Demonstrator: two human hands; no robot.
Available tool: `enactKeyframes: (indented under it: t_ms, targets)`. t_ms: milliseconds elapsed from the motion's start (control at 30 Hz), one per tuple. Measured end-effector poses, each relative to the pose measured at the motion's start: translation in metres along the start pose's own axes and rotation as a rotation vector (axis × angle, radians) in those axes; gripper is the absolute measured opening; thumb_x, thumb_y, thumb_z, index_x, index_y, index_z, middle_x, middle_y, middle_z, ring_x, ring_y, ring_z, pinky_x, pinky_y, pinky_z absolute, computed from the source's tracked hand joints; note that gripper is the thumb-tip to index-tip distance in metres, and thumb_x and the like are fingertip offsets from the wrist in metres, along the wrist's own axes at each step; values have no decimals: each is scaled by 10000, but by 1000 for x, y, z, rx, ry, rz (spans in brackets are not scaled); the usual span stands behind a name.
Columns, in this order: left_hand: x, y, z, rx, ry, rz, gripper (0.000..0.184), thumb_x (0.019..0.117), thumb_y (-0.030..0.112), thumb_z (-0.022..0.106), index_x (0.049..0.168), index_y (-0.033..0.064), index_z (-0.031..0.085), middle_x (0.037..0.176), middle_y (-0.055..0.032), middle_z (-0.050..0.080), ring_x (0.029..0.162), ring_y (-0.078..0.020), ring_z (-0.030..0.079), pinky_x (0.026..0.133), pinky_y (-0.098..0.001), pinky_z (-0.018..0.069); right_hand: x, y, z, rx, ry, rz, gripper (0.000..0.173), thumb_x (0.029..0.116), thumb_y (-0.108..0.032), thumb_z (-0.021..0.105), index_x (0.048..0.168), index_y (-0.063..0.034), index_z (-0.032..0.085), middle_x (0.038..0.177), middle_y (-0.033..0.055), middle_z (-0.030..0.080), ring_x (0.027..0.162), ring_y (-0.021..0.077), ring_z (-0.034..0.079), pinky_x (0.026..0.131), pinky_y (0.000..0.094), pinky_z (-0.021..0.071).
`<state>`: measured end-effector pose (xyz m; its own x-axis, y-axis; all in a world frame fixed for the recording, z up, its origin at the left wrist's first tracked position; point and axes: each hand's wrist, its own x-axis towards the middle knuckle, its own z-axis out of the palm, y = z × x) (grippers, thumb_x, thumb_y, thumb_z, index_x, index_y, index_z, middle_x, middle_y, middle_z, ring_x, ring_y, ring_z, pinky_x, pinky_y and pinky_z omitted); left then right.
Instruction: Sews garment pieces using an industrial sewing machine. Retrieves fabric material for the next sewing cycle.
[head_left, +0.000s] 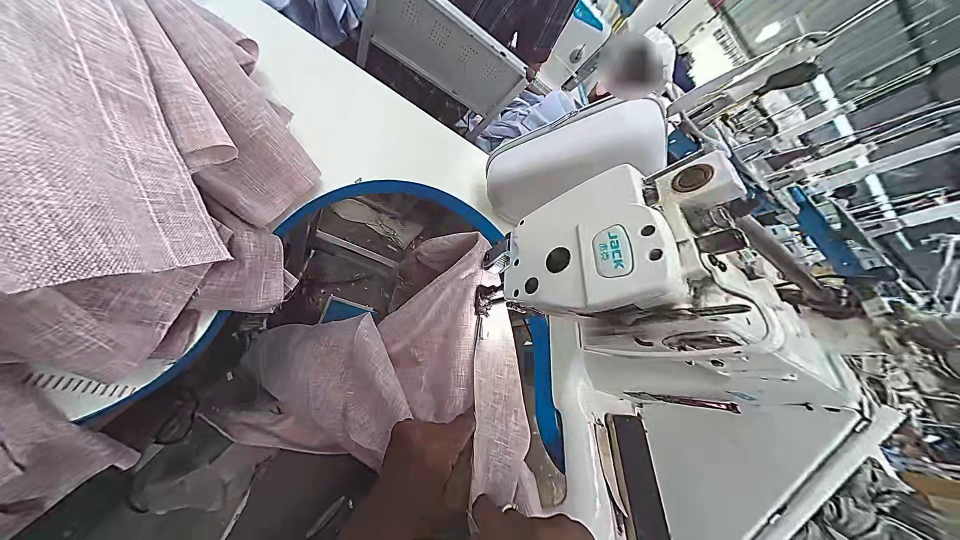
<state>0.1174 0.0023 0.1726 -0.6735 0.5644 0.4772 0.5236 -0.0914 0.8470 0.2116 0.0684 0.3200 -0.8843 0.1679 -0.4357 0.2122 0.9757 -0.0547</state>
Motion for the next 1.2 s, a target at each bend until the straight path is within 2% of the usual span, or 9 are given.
enactKeyframes:
  t_ms: [233,333,433,633,767,867,1000,1133,1200]
  targets:
    - [-12,4,-12,41,-102,28,257,953,145,499,854,54,718,491,-35,514,396,-174,519,372,-334,382,2,4,7,52,117,40,180,945,-140,605,879,12,675,605,151,627,541,343,669,467,488,496]
    - [-15,4,-12,40,-155,9,240,929,142,509,772,72,677,480,-40,494,394,-188,524,372,-352,388,0,1,10,76,156,48,186,939,-151,621,872,12,681,602,147,625,543,337,665,472,486,491]
    - [-18,4,-13,10,-173,-31,252,925,145,507,769,70,690,470,-47,491,383,-193,521,368,-363,390,1,-2,17,55,238,57,183,921,-152,634,845,6,687,596,135,623,546,323,670,474,474,504]
    - [-10,1,-29,-255,-379,-145,271,996,122,510,803,25,673,549,-63,531,482,-176,528,484,-360,409,1,-11,27,109,418,120,165,902,-129,646,867,17,716,603,116,641,542,278,667,487,432,515]
    - [-6,1,-19,-197,-264,-150,254,982,121,499,824,40,680,549,-47,522,479,-169,522,472,-350,402,7,-17,42,-16,612,150,145,888,-105,637,855,-8,739,624,93,665,557,239,673,509,378,530]
    - [-4,4,-10,-100,-179,-146,230,932,111,519,767,44,664,554,-66,568,500,-204,599,470,-386,449,15,-13,60,-164,814,139,184,866,-119,613,849,-43,780,587,46,656,510,186,623,510,307,489]
    - [-1,1,-6,-115,-135,-122,200,873,67,530,714,41,648,587,-73,601,541,-196,624,497,-377,460,30,-4,71,-200,956,145,220,883,-146,598,835,-67,799,561,29,633,495,165,586,505,282,457]
    - [0,-5,4,-136,-1,-73,258,865,45,528,609,42,555,553,-54,485,512,-151,515,494,-283,400,46,7,75,-120,1024,150,252,912,-179,594,836,-56,801,577,41,626,523,155,589,516,256,451]
    - [4,-9,12,-98,96,-29,273,857,39,538,584,44,545,539,-49,479,515,-145,515,505,-261,409,54,12,75,-70,1059,160,269,921,-196,592,851,-50,807,587,51,613,526,142,572,516,241,442]
